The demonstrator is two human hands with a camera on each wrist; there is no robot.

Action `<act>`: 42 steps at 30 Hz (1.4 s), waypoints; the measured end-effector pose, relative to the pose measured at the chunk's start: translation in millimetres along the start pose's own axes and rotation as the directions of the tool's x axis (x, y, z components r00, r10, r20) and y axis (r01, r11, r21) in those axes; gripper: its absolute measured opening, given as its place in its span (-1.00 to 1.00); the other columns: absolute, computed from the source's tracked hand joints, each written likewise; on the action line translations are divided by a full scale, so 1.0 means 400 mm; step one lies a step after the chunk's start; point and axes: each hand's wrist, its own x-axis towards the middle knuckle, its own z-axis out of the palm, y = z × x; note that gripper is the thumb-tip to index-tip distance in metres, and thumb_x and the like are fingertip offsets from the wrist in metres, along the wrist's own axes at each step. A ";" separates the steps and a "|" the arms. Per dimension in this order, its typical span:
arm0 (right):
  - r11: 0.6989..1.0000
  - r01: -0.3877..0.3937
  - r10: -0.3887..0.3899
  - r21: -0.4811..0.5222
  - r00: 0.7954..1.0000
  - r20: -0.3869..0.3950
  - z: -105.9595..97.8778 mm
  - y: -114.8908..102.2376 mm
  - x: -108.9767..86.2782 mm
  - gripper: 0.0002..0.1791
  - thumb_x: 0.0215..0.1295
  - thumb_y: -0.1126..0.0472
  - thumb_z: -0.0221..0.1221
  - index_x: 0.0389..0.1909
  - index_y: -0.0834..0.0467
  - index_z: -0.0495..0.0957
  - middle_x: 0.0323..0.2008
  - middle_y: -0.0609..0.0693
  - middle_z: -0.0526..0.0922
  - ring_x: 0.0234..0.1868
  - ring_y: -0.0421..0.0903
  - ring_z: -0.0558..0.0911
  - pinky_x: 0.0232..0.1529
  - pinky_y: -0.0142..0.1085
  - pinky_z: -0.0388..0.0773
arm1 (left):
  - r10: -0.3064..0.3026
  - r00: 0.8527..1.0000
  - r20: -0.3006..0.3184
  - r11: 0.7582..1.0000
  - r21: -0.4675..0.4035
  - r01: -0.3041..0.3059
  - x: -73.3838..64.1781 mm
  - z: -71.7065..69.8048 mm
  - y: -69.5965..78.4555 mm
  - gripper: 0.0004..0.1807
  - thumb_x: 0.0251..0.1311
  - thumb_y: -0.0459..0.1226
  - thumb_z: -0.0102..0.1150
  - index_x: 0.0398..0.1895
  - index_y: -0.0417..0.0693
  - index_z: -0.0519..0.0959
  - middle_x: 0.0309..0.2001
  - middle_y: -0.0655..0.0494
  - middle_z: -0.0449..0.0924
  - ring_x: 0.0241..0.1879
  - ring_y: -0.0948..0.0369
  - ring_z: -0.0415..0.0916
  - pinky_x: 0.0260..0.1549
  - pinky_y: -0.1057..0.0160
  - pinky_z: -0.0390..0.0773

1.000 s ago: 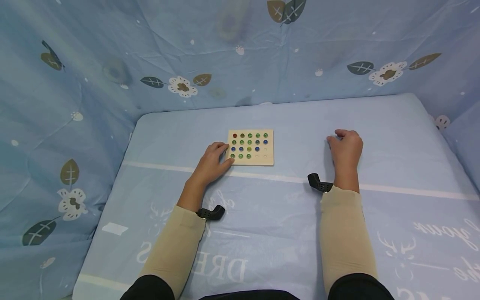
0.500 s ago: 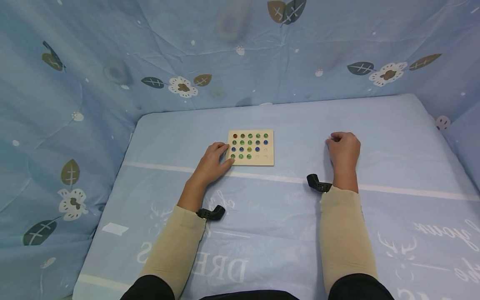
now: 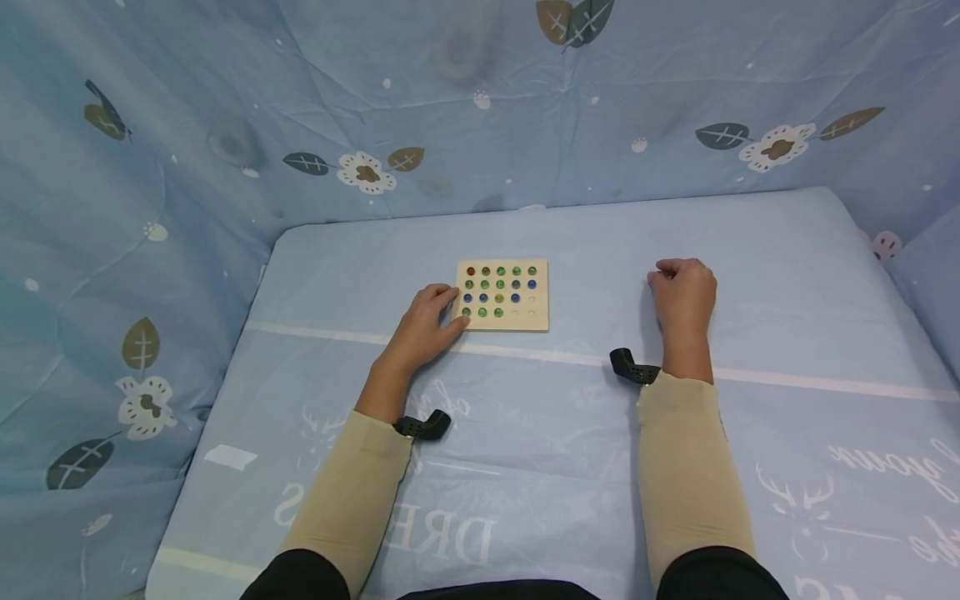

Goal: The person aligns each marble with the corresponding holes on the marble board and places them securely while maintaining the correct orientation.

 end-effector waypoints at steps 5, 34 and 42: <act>0.998 0.055 -0.055 0.012 0.998 0.006 0.001 -0.034 -0.015 -0.63 0.32 0.11 0.11 0.07 0.20 0.58 -0.02 0.20 0.58 -0.02 0.08 0.50 -0.15 -0.16 0.48 | 0.003 1.000 0.002 1.000 0.004 -0.003 0.000 -0.001 -0.001 -0.36 0.24 0.00 0.10 0.33 -0.07 0.33 0.28 0.04 0.28 0.31 0.15 0.16 0.26 0.13 0.33; 0.814 0.568 -0.556 0.118 0.707 0.437 0.210 -0.209 -0.195 -0.82 0.14 0.21 0.31 -0.23 0.15 0.70 -0.30 -0.01 0.63 -0.31 -0.12 0.58 -0.29 -0.25 0.56 | 0.013 1.000 0.011 1.000 0.004 -0.013 0.004 0.004 -0.005 -0.35 0.24 0.00 0.10 0.34 -0.10 0.32 0.29 0.03 0.28 0.32 0.13 0.16 0.26 0.11 0.32; 0.812 0.570 -0.563 0.126 0.708 0.426 0.202 -0.207 -0.191 -0.79 0.13 0.19 0.32 -0.21 0.15 0.70 -0.29 0.00 0.63 -0.31 -0.11 0.58 -0.29 -0.23 0.56 | 0.012 1.000 0.009 1.000 0.000 -0.012 0.001 0.004 -0.006 -0.35 0.24 0.00 0.10 0.34 -0.10 0.32 0.29 0.01 0.28 0.33 0.12 0.15 0.26 0.10 0.32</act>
